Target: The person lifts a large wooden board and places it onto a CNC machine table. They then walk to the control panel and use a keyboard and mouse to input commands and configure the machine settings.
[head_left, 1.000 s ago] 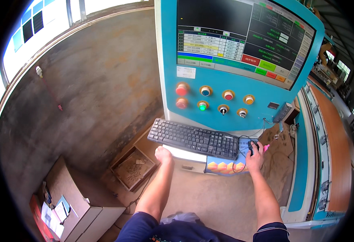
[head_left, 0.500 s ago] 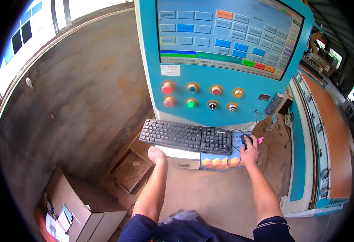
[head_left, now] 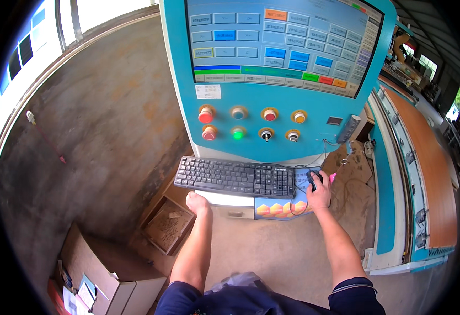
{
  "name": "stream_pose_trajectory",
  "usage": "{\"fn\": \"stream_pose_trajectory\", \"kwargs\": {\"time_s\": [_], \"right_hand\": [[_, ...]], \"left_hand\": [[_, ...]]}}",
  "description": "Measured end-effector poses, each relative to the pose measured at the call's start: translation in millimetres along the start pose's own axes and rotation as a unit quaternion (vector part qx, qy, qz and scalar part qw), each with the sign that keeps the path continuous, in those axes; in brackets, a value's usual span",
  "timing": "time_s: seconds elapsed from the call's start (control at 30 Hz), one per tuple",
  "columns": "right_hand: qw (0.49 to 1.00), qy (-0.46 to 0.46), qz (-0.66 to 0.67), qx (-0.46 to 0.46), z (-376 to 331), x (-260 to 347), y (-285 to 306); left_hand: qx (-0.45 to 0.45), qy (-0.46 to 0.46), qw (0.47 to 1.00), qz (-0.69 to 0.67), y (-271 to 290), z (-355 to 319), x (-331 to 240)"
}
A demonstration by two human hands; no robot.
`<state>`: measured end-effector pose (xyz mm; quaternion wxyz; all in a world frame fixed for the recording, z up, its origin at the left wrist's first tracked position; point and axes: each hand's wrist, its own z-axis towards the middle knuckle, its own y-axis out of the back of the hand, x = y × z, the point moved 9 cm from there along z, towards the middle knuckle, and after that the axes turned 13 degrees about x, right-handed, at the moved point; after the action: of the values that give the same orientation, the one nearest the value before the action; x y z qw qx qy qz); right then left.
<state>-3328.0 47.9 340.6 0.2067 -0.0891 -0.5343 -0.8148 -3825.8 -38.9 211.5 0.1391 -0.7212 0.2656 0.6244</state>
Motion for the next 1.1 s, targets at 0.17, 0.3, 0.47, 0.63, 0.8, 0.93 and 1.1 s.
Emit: {"fn": "stream_pose_trajectory", "kwargs": {"time_s": [0.17,0.3,0.47,0.63,0.8,0.93,1.1], "right_hand": [[1.000,-0.015,0.010,0.016,2,-1,-5],[1.000,-0.010,0.008,0.010,1,-2,-4],[1.000,-0.010,0.017,0.008,1,-1,-3],[0.999,-0.024,0.024,0.022,0,-7,-6],[1.000,0.004,-0.020,-0.004,0,0,-2],[1.000,-0.007,-0.019,0.011,1,-3,-3],[1.000,-0.011,0.010,0.009,0,-9,-5]], "left_hand": [[-0.005,-0.008,1.000,-0.010,3,8,7],[-0.005,-0.007,1.000,-0.026,1,4,4],[-0.006,-0.017,0.999,-0.037,1,5,1],[-0.014,-0.039,0.999,-0.011,-1,18,18],[0.004,-0.109,0.979,0.171,1,19,2],[0.031,-0.133,0.941,0.309,-4,11,-15],[0.085,-0.132,0.975,0.156,1,10,-18]]}}
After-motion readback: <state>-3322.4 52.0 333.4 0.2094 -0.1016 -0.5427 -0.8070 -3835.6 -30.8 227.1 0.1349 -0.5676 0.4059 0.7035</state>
